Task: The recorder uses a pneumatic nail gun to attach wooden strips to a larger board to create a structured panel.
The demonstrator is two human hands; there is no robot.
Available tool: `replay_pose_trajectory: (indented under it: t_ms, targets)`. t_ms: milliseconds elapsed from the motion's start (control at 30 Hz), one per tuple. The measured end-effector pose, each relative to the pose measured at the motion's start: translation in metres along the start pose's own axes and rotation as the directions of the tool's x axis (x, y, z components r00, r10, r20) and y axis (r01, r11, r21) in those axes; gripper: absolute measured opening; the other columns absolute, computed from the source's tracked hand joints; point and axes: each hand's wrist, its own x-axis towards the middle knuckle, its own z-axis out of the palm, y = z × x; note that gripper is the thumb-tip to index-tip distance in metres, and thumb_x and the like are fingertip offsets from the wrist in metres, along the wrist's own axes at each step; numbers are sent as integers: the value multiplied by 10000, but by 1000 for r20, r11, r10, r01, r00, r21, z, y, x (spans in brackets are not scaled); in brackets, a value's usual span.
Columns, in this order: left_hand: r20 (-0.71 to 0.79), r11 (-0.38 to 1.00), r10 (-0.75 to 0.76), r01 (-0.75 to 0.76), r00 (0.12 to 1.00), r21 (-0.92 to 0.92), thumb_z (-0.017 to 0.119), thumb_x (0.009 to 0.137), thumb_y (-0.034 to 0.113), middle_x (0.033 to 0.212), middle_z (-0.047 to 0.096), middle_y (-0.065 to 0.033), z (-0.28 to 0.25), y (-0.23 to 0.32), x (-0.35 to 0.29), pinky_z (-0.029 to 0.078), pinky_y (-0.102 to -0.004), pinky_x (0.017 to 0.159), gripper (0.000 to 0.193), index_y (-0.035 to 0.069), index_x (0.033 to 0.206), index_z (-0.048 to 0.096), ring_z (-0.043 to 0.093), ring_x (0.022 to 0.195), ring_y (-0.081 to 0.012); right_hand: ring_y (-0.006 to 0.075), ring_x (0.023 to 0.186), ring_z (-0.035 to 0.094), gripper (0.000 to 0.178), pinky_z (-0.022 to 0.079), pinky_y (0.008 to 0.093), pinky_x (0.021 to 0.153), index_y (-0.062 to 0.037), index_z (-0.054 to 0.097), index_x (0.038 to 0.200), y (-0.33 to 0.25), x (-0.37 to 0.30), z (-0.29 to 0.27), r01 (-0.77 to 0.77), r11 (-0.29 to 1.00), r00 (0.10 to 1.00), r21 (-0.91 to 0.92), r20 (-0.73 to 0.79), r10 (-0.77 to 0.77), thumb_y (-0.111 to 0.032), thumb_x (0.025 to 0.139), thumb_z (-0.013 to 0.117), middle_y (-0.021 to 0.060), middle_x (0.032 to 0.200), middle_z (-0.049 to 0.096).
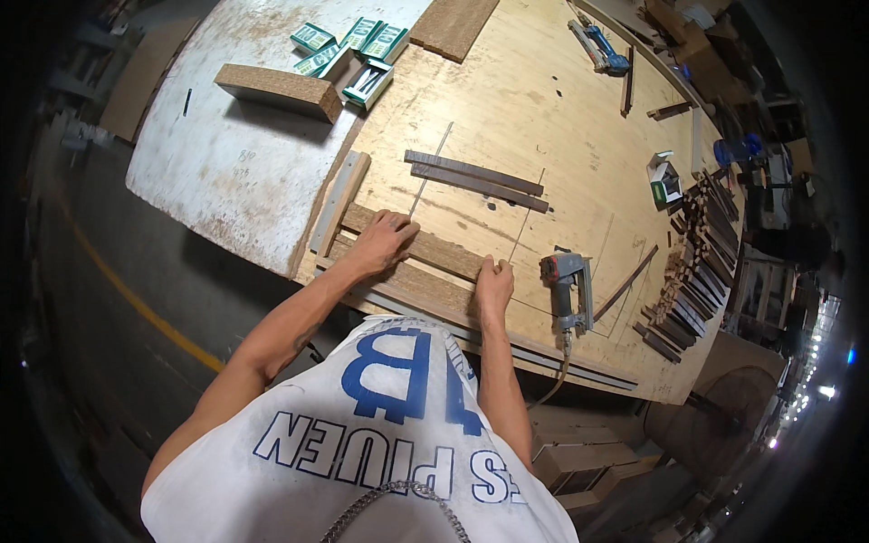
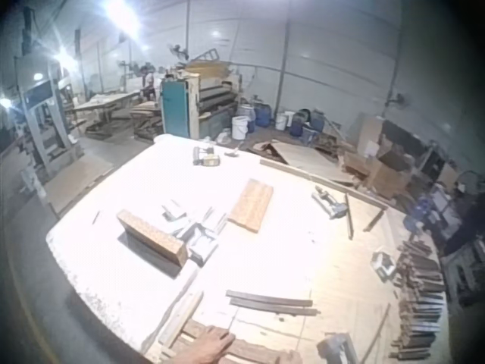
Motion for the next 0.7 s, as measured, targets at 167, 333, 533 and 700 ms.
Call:
replay_pose_trajectory:
  t_ms: [167,333,533,700]
  targets:
    - [12,999,20,-21,1000,25,785,761,132,1091,596,-144,4,-2,2,383,-479,1044,405,60,1108,590,545,1137,-350,385,1032,680,576,500,414,937,92,645,1225,6,6,8,60,990,996,-131,72,-51,-409,945,607,292,1095,701]
    - [80,1000,-1,-2,997,32,781,794,193,1168,599,-150,-4,-1,3,379,-475,1063,456,65,1187,587,532,1188,-352,393,1050,677,548,510,421,938,80,629,1246,6,3,1,121,990,989,-71,94,-114,-385,957,603,286,1131,693]
    - [81,1000,-16,16,997,2,760,827,280,1126,621,-148,-3,-4,2,386,-475,1052,419,64,1150,603,545,1173,-354,425,1186,558,434,448,483,1026,-2,638,1287,-1,-5,7,491,820,863,-293,291,-413,-314,996,556,272,1274,600]
    - [150,998,-43,36,988,47,748,853,334,1215,625,-151,-9,1,5,368,-475,1078,505,64,1253,598,533,1214,-336,408,1151,540,388,455,496,993,-85,668,1281,-2,-5,5,513,791,856,-333,266,-443,-323,989,571,215,1222,595]
